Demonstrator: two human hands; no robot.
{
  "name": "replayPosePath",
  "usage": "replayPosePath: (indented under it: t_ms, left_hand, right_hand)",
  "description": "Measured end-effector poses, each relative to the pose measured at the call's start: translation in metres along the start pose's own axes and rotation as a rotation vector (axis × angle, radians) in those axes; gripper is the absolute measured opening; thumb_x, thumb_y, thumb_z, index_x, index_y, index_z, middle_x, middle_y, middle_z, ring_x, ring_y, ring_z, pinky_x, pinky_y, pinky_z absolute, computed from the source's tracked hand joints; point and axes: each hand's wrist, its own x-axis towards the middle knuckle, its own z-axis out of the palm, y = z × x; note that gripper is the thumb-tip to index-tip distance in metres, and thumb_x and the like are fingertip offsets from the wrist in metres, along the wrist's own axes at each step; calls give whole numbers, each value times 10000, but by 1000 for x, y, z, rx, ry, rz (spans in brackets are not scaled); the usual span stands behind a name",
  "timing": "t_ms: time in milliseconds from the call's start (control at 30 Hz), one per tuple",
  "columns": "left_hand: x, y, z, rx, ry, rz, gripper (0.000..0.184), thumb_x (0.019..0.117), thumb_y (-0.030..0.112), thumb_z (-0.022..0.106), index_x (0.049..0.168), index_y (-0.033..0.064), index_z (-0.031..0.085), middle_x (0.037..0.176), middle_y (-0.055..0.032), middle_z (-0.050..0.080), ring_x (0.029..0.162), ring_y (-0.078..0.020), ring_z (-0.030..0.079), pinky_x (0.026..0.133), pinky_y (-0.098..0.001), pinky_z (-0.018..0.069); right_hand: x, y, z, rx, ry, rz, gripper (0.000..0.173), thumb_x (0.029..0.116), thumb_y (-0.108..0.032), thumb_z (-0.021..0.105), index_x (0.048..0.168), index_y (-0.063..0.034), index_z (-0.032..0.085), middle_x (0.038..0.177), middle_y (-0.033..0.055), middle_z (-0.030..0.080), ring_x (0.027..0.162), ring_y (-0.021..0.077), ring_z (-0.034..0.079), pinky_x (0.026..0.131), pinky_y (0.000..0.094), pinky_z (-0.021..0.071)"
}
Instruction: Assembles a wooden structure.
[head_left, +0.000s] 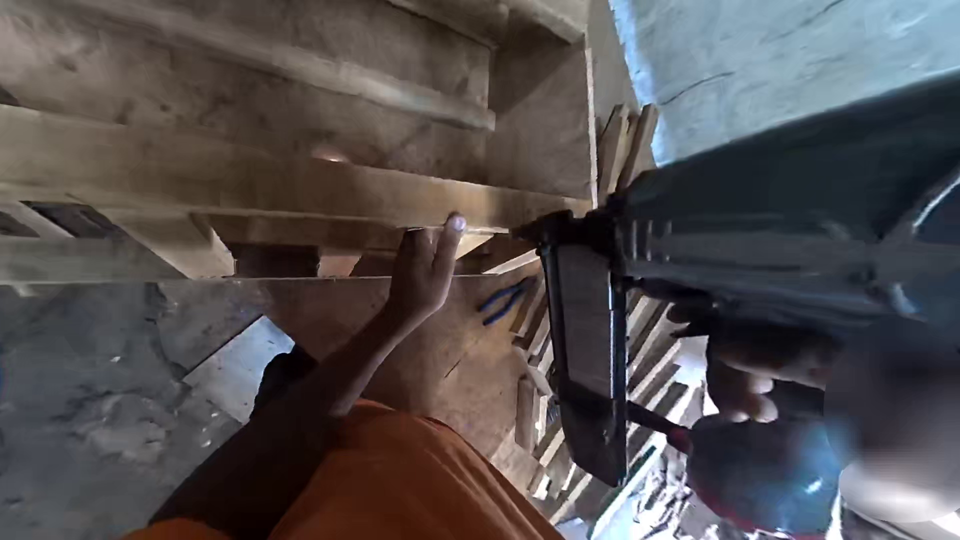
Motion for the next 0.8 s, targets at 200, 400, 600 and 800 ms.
replayPosePath:
  t_ms: [200,400,600,800]
  left_hand:
    - [-1,-2,1,17,12,-23,510,1067,490,445,1216,65,684,1165,-101,706,1155,-162,651,1026,-433,522]
    - [-3,22,-11,79,-78,-176,461,1077,432,467,1234,46,664,1226,-112,688,1213,-160,623,1069,-412,488]
    - [-24,-17,2,-7,60,44,420,1073,388,498,1208,33,676,1169,-111,707,1170,-148,647,1043,-399,517]
    - [-23,-18,-1,-24,52,14,452,1059,421,515,1249,39,667,1222,-121,688,1222,-167,623,1076,-404,500]
  right_hand:
    - [45,-33,21,-2,176,-20,59,882,-109,663,905,-59,682,662,125,614,461,199,572,412,330,530]
    - [48,-41,17,43,-13,205,179,972,-171,523,846,-176,650,688,-38,618,593,59,618,579,202,554]
    - [36,-29,-2,-63,-98,363,164,901,-166,564,756,-187,636,696,-69,621,624,36,614,592,195,537]
    - [27,-38,3,-364,-71,126,256,941,-156,540,736,-89,678,762,-8,700,719,43,632,692,216,521]
